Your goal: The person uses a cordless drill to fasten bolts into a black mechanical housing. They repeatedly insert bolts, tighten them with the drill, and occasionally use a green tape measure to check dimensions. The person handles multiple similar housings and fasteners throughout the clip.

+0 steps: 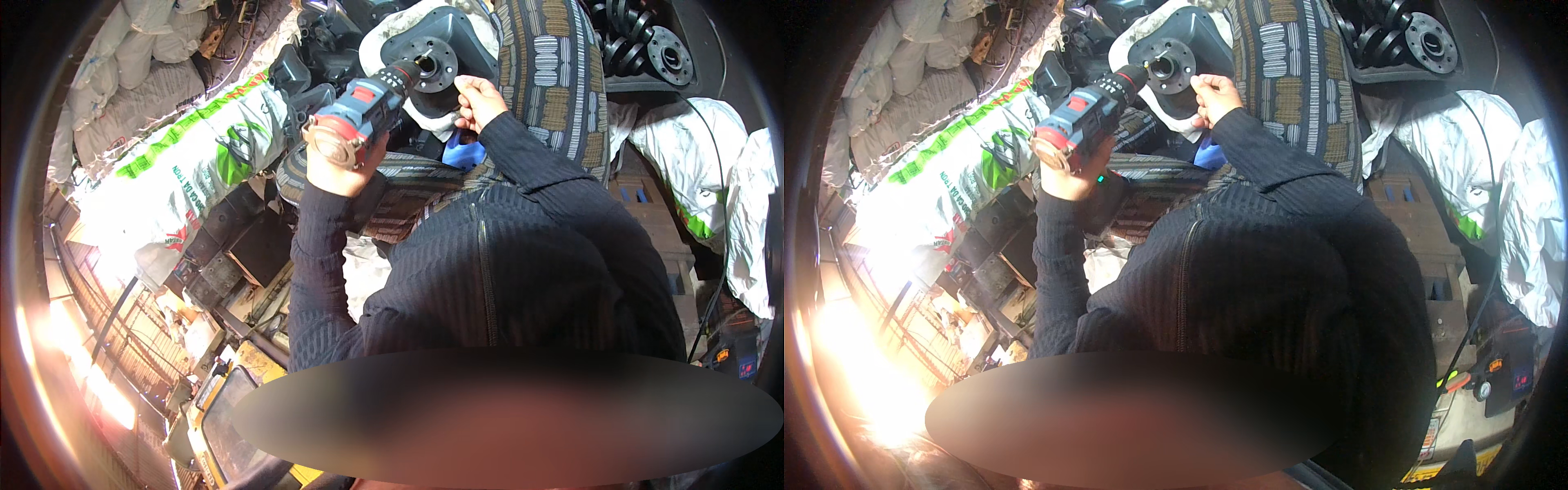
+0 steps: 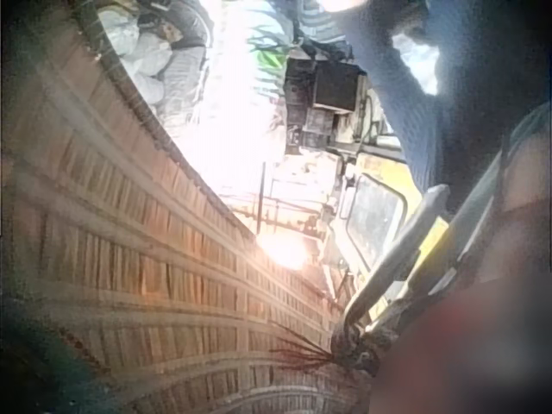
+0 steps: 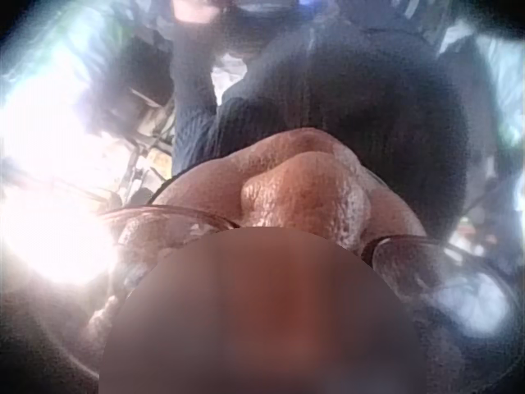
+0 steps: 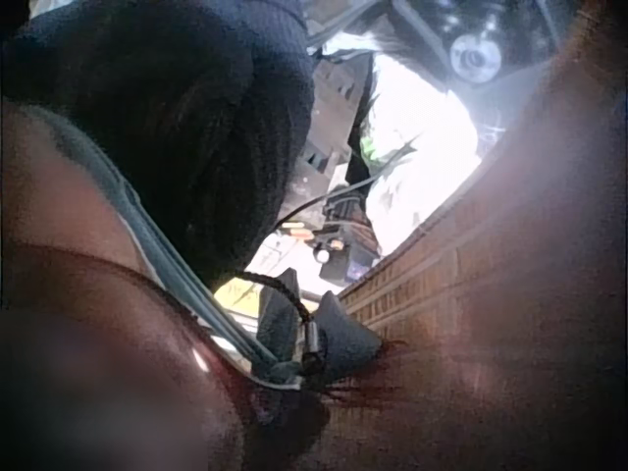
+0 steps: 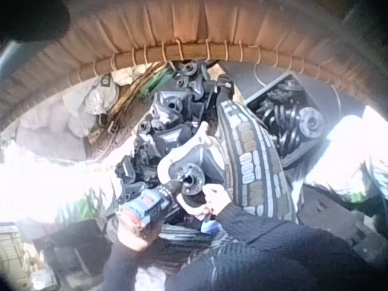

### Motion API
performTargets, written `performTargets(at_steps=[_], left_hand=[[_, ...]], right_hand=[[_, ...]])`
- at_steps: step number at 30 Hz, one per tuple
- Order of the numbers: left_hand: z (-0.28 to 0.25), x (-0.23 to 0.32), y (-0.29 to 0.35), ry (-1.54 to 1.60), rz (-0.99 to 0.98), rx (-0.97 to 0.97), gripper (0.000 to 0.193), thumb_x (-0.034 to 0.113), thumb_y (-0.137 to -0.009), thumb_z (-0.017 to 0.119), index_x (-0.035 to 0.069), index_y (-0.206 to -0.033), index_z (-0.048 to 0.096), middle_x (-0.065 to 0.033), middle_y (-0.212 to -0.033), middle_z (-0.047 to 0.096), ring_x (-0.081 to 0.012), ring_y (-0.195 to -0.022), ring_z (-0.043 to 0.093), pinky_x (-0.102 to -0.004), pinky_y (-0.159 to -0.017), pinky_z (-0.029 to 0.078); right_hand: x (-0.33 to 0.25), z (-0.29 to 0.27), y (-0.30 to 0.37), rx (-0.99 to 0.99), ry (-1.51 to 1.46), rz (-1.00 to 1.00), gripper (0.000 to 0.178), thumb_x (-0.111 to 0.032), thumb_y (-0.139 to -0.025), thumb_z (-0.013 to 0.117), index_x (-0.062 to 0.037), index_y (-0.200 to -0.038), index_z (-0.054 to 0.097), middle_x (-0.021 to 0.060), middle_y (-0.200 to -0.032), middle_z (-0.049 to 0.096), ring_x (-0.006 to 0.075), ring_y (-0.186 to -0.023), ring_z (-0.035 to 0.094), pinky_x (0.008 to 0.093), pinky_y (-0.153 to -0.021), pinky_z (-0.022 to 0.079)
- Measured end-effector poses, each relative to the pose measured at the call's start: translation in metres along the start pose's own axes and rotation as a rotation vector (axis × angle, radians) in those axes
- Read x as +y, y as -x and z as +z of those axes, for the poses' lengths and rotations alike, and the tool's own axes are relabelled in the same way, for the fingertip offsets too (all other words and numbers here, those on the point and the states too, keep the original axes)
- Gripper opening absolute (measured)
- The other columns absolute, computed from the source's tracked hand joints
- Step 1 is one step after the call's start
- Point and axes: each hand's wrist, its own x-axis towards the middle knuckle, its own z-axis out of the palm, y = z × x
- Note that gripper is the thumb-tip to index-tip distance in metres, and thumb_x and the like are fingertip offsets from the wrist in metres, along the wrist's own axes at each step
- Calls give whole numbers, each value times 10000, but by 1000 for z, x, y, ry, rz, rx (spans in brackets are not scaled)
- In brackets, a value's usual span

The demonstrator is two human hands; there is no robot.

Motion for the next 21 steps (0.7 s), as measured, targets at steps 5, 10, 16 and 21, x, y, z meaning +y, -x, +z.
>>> performTargets(at_steps=[5, 10, 16, 21], left_hand=[[0, -5, -26, 69, 18, 24, 399, 103, -684, 721, 32, -1049, 576, -95, -914, 634, -228, -809, 626, -344, -722, 497], [-1, -9, -52, -28, 125, -88, 380, 88, -726, 673, 40, -1088, 569, -100, -945, 630, -209, -850, 615, -333, -741, 491], [-8, -26, -75, -92, -30, -321, 324, 130, -776, 622, 83, -1094, 587, -90, -962, 637, -226, -869, 614, -360, -731, 490], [-18, -10, -86, -271, 74, -424, 409, 240, -729, 668, 69, -1090, 581, -113, -997, 634, -252, -917, 612, -359, -815, 475]], right_hand=[[15, 2, -25, 82, 155, -136, 427, -285, -850, 620, 7, -1118, 461, 63, -813, 556, 74, -503, 478, 226, -366, 446], [15, 1, -26, 67, 250, -131, 369, -291, -872, 588, 7, -1077, 513, 87, -882, 621, 108, -565, 544, 230, -387, 426], [9, 5, -17, 85, 399, -166, 294, -244, -895, 556, 24, -1013, 541, 67, -761, 628, 96, -574, 537, 258, -445, 407], [11, 6, -20, 120, 473, -252, 228, -216, -886, 563, 10, -907, 538, 93, -682, 609, 123, -568, 526, 295, -550, 411]])
